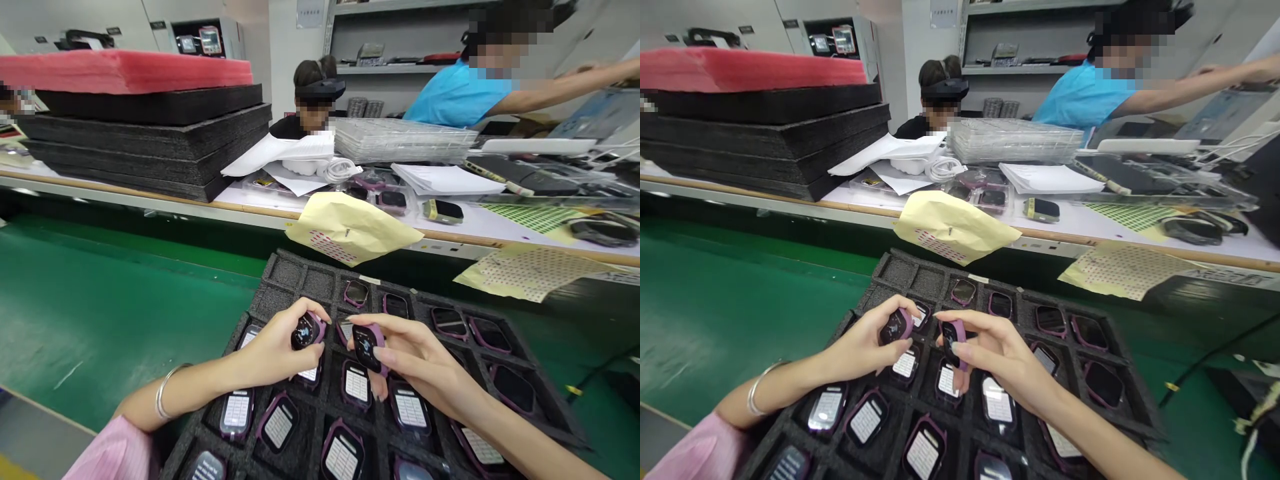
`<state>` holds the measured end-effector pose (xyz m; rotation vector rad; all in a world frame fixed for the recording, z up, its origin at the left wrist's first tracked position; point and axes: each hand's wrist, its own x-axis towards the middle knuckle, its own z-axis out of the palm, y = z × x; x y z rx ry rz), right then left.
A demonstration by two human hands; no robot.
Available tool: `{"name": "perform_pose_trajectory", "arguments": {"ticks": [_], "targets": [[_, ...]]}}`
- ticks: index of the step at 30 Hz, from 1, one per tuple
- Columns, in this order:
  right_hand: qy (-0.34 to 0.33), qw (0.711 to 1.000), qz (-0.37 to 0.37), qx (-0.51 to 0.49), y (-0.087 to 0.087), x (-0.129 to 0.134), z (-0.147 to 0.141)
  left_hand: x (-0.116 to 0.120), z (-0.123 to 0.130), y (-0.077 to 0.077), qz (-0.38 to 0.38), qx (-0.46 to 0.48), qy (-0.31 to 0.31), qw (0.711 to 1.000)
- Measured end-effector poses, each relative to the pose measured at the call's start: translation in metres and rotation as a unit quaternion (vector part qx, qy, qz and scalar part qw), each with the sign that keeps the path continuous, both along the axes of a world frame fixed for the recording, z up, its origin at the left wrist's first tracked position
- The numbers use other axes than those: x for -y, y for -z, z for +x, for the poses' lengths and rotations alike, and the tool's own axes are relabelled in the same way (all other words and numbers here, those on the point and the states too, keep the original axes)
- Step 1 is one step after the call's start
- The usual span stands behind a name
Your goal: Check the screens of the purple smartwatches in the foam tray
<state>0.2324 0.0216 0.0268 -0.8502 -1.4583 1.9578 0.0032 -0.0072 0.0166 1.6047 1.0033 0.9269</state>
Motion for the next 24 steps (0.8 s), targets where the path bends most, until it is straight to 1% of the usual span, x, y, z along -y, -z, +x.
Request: {"name": "perform_pose_trajectory", "arguments": {"ticks": [3, 6, 13, 16, 21, 24], "targets": [[0.005, 1.0, -0.002, 0.001, 0.0005, -0.0006, -0.0004, -0.0005, 0.0004, 0.0002, -0.01, 0.01, -0.001, 1.0], [0.009, 1.0, -0.002, 0.007, 0.0005, -0.0008, 0.0, -0.0012, -0.0004, -0.0005, 0.0, 0.0, -0.008, 1.0], [0.011, 1.0, 0.001, -0.003, -0.0005, 0.0004, -0.0011, -0.0002, -0.0004, 0.0003, 0.0, 0.006, 0.003, 1.0], [0.009, 1.0, 0.001, 0.001, -0.0006, 0.0, -0.0016, -0.0007, -0.0004, -0.0001, 0.016, -0.012, 0.0, 1.0], [0.016, 1.0, 0.004, -0.007, -0.0007, 0.0001, -0.0011, -0.0015, -0.0005, -0.0019, 0.001, -0.004, -0.005, 1.0], [0.016, 1.0, 0.01, -0.02, 0.0, 0.0, -0.0006, -0.0014, -0.0011, -0.0026, 0.01, -0.011, -0.014, 1.0]]}}
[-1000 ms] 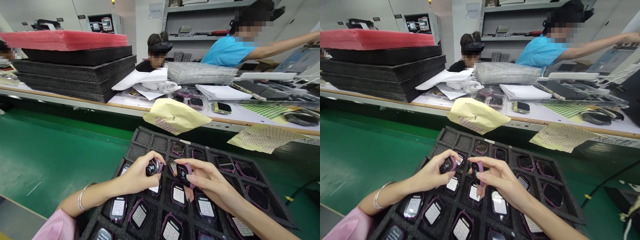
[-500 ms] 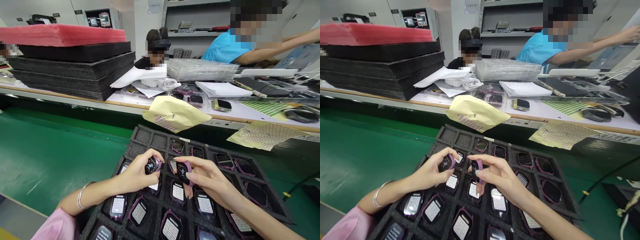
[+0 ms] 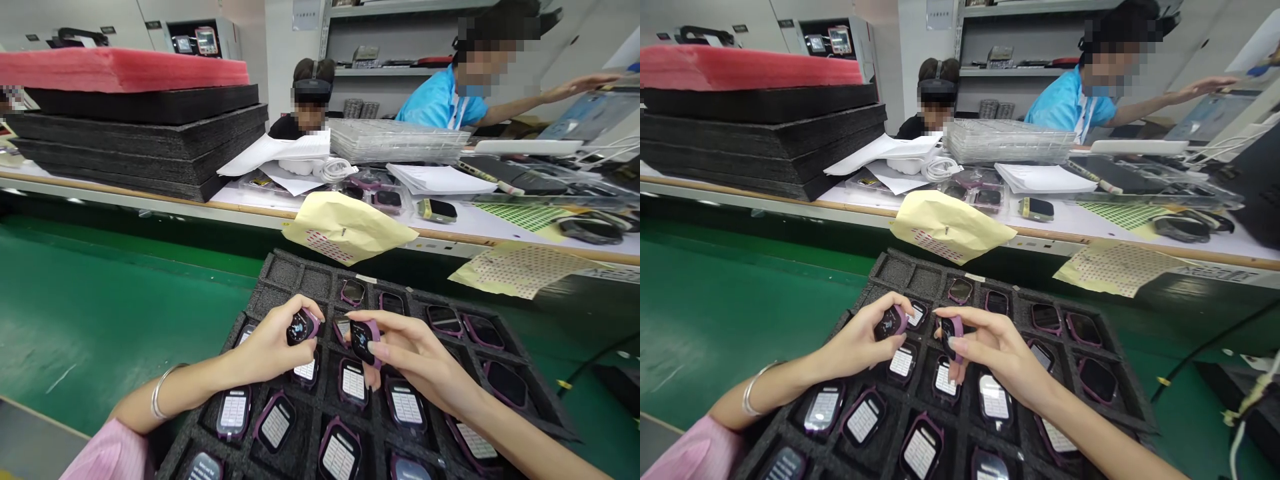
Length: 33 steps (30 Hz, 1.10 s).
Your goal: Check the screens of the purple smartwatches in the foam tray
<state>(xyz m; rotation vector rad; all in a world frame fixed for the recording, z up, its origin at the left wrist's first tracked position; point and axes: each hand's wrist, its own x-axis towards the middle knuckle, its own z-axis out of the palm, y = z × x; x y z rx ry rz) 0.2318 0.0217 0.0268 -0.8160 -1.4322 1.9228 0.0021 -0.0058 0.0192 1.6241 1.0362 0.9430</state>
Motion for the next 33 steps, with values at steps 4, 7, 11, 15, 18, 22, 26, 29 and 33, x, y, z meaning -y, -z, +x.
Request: {"name": "perform_pose_trajectory", "arguments": {"ticks": [4, 7, 11, 15, 18, 22, 26, 29, 33], "targets": [[-0.007, 1.0, 0.003, -0.01, 0.001, 0.0, 0.002, 0.0, -0.001, 0.0, -0.001, 0.005, -0.005, 1.0], [-0.01, 1.0, 0.011, -0.015, 0.0, 0.0, 0.003, 0.001, -0.001, 0.001, -0.003, 0.011, -0.004, 1.0], [-0.005, 1.0, 0.01, -0.019, -0.001, 0.001, 0.004, 0.002, -0.001, 0.001, 0.024, 0.004, -0.018, 1.0], [-0.011, 1.0, 0.003, -0.014, 0.0, 0.0, 0.004, 0.003, -0.001, 0.001, -0.013, 0.008, -0.014, 1.0], [-0.027, 1.0, 0.006, 0.011, 0.0, 0.001, 0.002, 0.003, -0.001, 0.002, -0.035, 0.008, -0.012, 0.999], [-0.026, 1.0, -0.016, 0.006, -0.002, 0.003, -0.003, 0.001, 0.001, 0.007, -0.075, 0.051, 0.009, 0.996], [-0.029, 0.999, -0.024, -0.005, -0.001, 0.003, -0.007, -0.002, 0.004, 0.011, -0.154, 0.161, 0.063, 0.973], [-0.013, 1.0, 0.008, 0.01, 0.003, 0.003, -0.007, -0.004, 0.006, 0.009, -0.186, 0.21, 0.057, 0.958], [0.014, 0.998, 0.034, 0.042, 0.005, 0.005, -0.007, -0.004, 0.006, 0.007, -0.217, 0.243, 0.049, 0.944]]}}
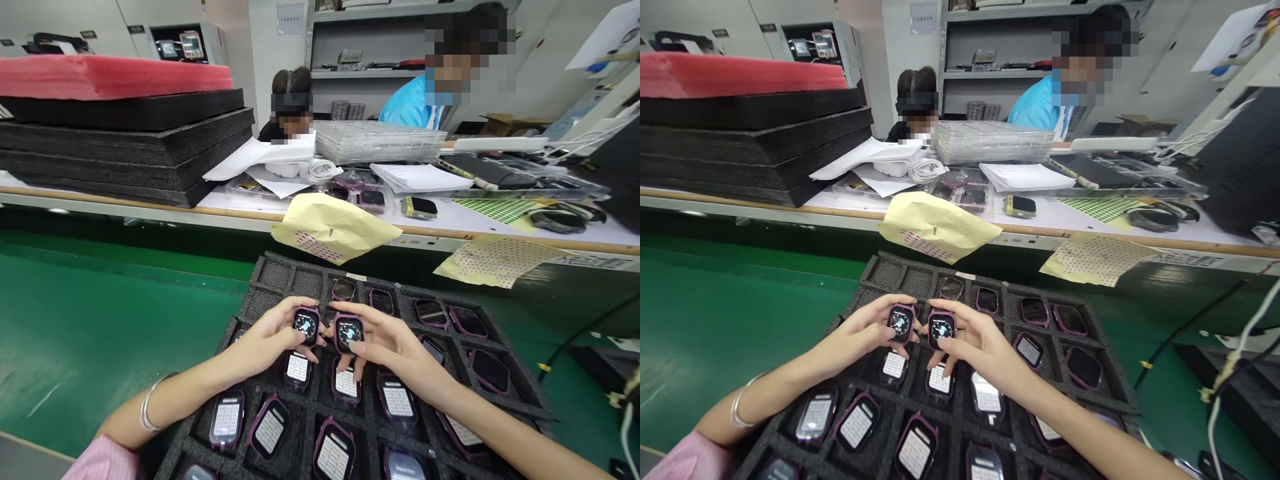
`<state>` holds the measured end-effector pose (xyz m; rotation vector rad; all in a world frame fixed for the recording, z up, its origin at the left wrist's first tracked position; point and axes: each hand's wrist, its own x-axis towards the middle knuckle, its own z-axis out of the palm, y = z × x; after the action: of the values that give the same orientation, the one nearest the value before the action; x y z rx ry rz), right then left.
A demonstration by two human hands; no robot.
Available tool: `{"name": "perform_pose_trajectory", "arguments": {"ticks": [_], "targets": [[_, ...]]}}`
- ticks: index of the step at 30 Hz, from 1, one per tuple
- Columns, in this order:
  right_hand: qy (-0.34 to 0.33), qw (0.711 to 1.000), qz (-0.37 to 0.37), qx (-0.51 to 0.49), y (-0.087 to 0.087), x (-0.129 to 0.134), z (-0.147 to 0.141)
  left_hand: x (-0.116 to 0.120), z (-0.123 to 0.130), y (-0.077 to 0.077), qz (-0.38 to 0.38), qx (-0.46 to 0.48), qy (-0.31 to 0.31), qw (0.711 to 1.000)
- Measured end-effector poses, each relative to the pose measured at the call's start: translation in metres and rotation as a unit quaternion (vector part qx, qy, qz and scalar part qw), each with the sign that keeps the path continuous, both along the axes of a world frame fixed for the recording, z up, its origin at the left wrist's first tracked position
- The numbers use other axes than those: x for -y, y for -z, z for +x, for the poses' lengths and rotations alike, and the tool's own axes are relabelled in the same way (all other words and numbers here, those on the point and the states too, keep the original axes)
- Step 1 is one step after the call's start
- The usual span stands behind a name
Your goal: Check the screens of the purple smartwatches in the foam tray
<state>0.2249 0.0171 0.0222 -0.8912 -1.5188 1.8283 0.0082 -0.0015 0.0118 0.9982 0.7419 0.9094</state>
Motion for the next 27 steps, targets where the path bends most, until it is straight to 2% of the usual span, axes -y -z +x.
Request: {"name": "perform_pose_trajectory", "arguments": {"ticks": [18, 27], "targets": [[0.003, 1.0, 0.013, 0.01, 0.0004, 0.0029, -0.0016, 0.0006, -0.0007, 0.0019, 0.031, -0.012, 0.021, 0.999], [0.044, 0.997, 0.019, 0.055, 0.0004, 0.0031, -0.0005, 0.0019, 0.0008, -0.0002, 0.034, 0.003, 0.023, 0.999]]}}
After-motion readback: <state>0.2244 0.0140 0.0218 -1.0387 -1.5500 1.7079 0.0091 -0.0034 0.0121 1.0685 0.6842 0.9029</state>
